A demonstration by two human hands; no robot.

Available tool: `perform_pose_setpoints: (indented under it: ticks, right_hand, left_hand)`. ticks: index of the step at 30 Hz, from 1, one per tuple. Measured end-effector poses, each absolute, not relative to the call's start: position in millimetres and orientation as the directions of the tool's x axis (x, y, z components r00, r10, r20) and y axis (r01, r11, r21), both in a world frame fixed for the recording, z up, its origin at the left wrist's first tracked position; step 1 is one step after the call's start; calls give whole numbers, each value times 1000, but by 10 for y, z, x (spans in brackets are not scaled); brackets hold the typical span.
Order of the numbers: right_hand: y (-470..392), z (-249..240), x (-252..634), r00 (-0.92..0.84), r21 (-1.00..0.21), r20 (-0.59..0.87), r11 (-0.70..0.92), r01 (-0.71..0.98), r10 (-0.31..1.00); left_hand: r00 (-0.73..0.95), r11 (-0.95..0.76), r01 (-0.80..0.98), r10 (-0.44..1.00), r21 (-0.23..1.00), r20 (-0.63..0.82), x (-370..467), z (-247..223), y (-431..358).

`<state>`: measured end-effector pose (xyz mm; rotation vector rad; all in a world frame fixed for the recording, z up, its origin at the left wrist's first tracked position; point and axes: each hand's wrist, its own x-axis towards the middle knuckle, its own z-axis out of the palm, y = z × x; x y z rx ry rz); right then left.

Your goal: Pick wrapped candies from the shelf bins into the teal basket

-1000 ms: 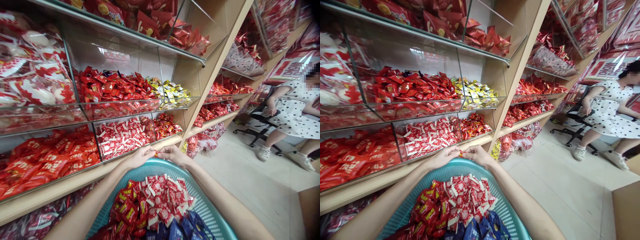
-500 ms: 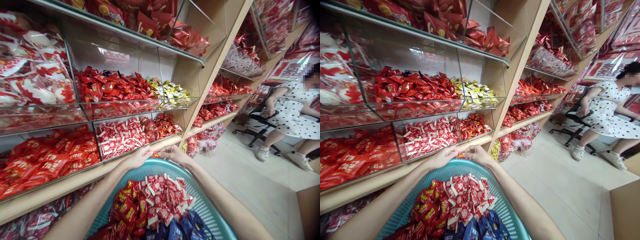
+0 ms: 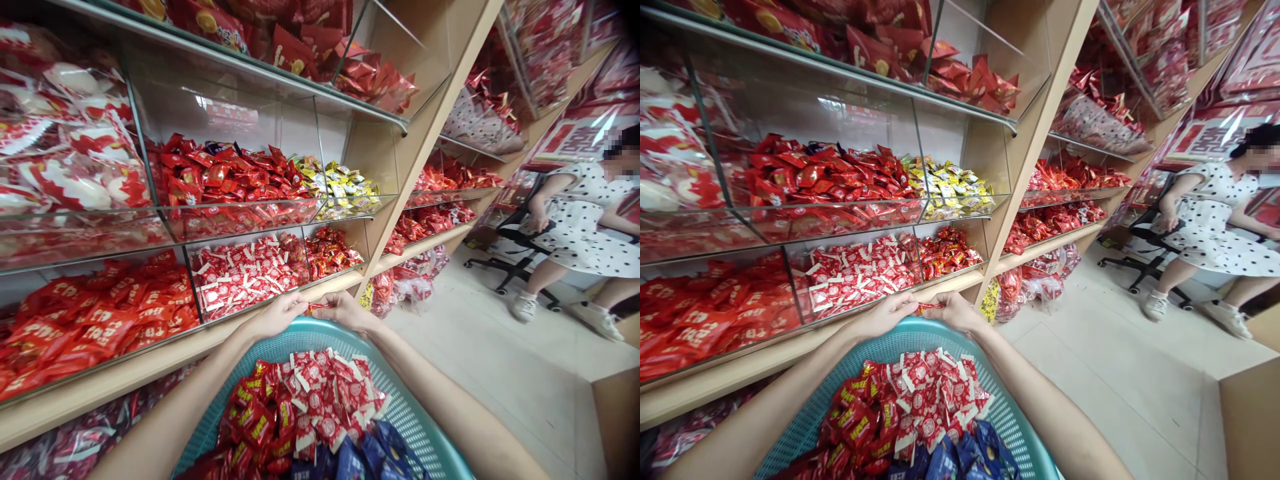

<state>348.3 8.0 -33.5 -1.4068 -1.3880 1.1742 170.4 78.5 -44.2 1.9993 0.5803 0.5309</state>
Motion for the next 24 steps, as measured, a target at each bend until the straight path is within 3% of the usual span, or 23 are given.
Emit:
perform_pose_setpoints:
  ticks: [5, 10, 24]
  right_hand:
    - [67, -270, 3488, 65, -995, -99, -99, 5, 993]
    - [5, -184, 3388, -45, -962, -155, -161, -223, 987]
    - [-119, -95, 3224, -222, -912, -140, -212, -350, 965]
  left_hand:
    - [811, -389, 201, 581, 899, 70, 1694, -453, 830]
    - [841, -470, 198, 533, 860, 97, 1698, -480, 871]
    - [805, -488, 158, 567, 859, 174, 1672, -477, 844]
